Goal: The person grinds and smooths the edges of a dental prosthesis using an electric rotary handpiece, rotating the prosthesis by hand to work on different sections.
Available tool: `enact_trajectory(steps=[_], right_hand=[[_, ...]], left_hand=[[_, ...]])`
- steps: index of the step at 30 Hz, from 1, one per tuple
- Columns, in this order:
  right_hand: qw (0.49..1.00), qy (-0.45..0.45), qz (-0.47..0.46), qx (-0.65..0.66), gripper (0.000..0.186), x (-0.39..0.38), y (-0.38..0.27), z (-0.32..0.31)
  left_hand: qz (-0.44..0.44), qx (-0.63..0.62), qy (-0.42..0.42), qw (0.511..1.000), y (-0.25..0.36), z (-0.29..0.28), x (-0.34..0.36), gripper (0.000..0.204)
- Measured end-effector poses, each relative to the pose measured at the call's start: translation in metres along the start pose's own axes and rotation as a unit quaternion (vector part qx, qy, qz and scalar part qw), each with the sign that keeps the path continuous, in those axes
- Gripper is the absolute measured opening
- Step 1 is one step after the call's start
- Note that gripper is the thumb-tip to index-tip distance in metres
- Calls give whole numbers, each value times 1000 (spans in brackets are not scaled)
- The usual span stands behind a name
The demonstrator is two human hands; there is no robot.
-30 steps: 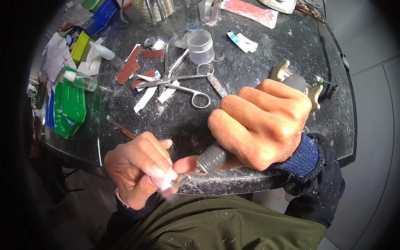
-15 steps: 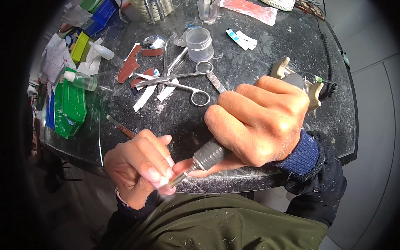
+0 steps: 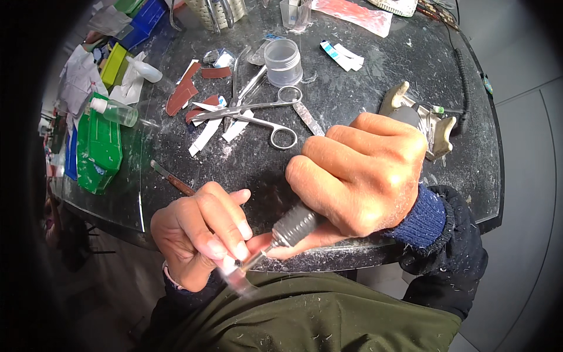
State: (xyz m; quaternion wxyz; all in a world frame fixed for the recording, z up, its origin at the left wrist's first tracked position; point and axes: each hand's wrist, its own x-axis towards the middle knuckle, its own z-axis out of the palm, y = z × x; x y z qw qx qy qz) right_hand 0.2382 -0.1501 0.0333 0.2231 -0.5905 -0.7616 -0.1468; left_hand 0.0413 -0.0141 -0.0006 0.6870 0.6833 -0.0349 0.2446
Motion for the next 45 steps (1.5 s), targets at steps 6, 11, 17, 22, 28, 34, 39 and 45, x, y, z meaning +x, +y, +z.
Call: enact_trajectory(steps=[6,11,17,22,28,34,39,45], right_hand=[[1000,4,-9,-10,41,0,-1,0],[1000,5,-5,-4,46,0,1,3],[1000,9,9,-26,49,0,-1,1],[999,36,4,-33,50,3,-2,4],[998,37,-12,-44,54,1,1,4],[998,-10,18,-58,38,-1,-1,-1],[998,-1,-9,-60,37,-1,1,-1],[998,12,-12,-55,40,-1,1,-2]], left_hand=[[-3,-6,7,1000,1,0,0,14],[-8,15,20,1000,4,0,-1,13],[11,51,25,998,4,-1,0,4],[32,68,33,997,3,-2,-2,6],[28,72,35,996,3,-3,-3,6],[25,80,22,996,3,-3,-1,7],[6,78,25,997,7,-1,-2,8],[19,80,9,997,7,-3,-1,8]])
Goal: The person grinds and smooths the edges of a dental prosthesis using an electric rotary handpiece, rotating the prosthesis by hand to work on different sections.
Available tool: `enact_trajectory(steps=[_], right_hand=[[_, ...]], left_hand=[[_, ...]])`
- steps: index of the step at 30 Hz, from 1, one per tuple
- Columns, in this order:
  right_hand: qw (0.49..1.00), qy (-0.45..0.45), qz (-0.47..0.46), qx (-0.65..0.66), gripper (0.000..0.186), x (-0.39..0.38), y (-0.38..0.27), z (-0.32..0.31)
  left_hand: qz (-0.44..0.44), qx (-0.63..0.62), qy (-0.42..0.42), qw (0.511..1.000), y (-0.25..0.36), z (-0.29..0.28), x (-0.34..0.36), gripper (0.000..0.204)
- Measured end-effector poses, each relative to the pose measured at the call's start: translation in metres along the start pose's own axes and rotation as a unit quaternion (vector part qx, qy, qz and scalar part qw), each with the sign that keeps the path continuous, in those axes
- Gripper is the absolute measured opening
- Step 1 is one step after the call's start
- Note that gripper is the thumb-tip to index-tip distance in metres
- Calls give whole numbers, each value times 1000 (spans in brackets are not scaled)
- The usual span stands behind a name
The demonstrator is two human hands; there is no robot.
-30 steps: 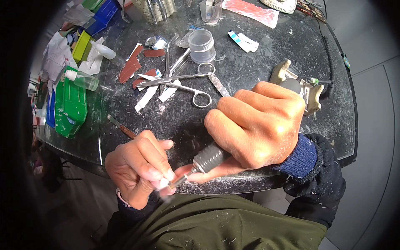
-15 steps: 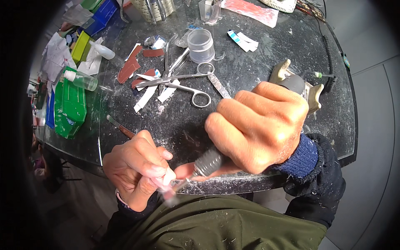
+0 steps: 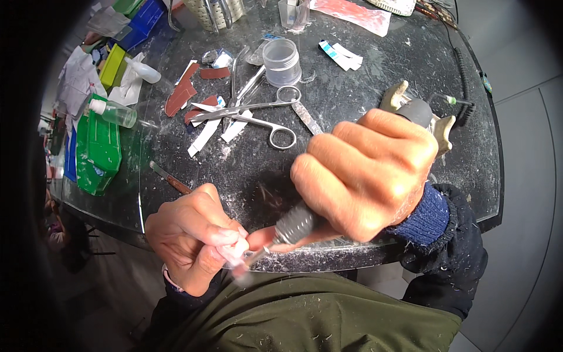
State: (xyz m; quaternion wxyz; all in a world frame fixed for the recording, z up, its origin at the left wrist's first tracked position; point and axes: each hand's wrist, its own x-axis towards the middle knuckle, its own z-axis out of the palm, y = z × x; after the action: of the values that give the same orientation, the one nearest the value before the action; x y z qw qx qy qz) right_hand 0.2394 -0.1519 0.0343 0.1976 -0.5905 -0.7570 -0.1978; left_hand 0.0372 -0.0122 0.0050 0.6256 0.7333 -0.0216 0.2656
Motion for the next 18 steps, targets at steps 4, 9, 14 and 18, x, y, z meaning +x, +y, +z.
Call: enact_trajectory(steps=[4,9,14,18], right_hand=[[1000,11,4,4,35,0,-1,6],[1000,-7,-5,1,34,2,-1,-1],[1000,-5,-16,20,39,2,-3,1],[1000,-14,23,4,36,3,-7,-1]], left_hand=[[-10,-12,-2,1000,-1,0,1,7],[-26,-87,35,995,-2,5,-3,3],[-46,-110,51,992,-2,7,-4,4],[-32,-83,18,996,-5,4,-2,12]])
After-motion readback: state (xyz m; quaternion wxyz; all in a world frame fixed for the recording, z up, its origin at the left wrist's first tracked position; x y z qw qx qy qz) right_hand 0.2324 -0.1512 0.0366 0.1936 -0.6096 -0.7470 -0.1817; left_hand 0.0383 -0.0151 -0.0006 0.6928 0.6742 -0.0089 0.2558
